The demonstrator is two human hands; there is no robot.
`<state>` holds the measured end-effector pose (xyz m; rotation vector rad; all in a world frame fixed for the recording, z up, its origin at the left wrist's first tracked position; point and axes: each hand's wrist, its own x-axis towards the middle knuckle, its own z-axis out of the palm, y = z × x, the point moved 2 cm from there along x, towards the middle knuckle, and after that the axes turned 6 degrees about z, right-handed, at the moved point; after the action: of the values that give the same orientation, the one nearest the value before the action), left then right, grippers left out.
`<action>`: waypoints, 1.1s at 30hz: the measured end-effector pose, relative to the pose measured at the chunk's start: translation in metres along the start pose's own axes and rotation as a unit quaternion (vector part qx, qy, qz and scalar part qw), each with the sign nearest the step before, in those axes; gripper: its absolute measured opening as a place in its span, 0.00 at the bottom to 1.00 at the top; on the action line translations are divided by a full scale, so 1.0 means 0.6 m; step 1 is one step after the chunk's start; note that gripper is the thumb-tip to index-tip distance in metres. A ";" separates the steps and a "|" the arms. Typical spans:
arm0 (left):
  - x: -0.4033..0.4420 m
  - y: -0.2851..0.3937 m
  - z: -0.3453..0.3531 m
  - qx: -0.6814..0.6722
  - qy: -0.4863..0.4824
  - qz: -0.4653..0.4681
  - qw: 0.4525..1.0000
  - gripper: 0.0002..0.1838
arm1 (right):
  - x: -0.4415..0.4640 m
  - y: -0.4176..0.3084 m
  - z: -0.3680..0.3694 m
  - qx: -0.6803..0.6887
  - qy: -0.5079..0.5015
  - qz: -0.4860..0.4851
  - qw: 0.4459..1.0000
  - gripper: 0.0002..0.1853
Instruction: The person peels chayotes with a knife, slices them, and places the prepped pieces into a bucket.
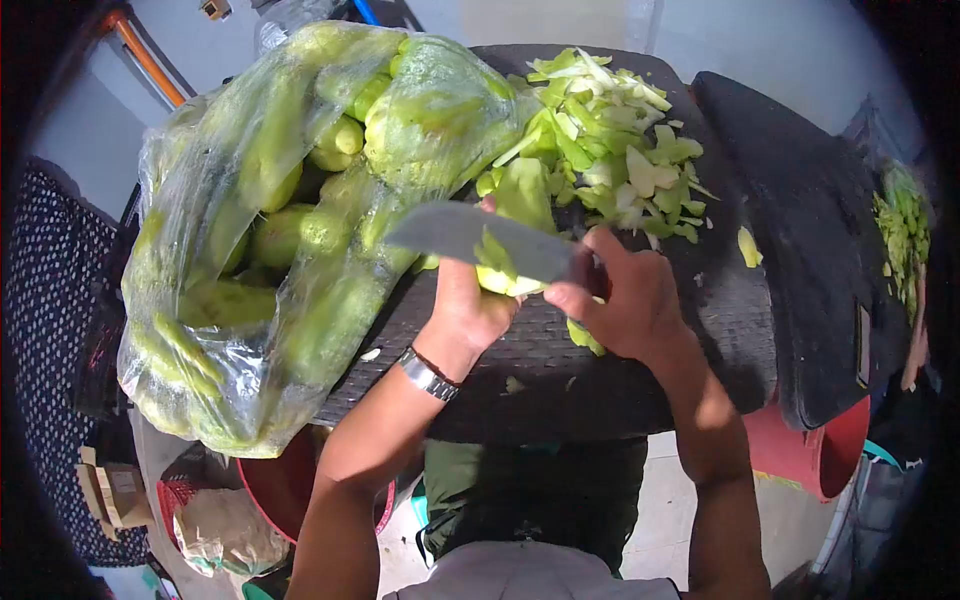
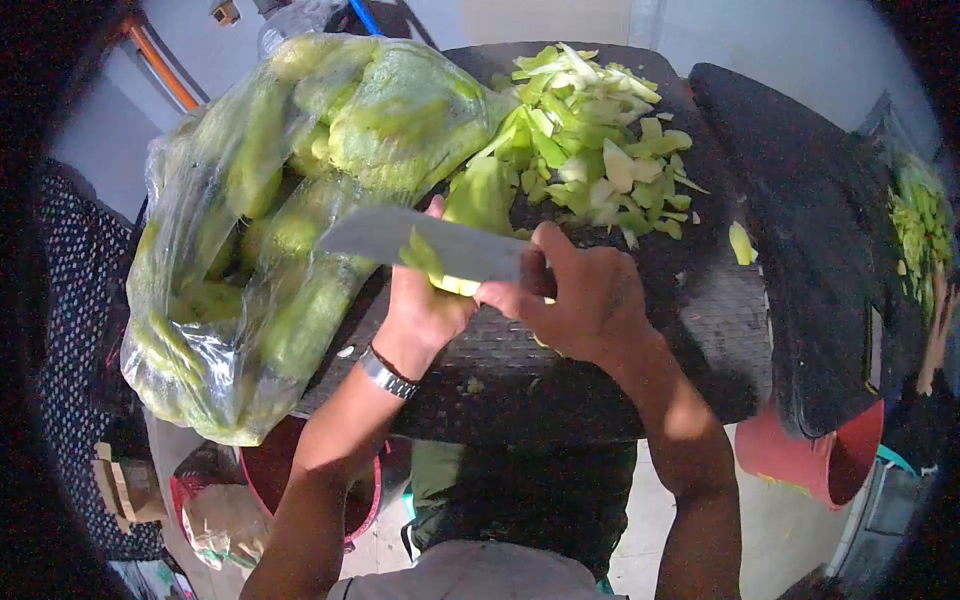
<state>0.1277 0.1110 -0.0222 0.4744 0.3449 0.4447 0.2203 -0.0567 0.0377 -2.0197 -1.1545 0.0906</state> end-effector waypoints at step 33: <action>-0.028 0.009 0.025 0.031 -0.123 -0.009 0.992 0.36 | 0.025 0.058 -0.004 -0.030 0.067 0.011 0.997 0.26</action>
<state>0.1180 0.1020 -0.0035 0.5798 0.1242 0.3536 0.2543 -0.0564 0.0211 -2.0574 -1.0632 -0.0681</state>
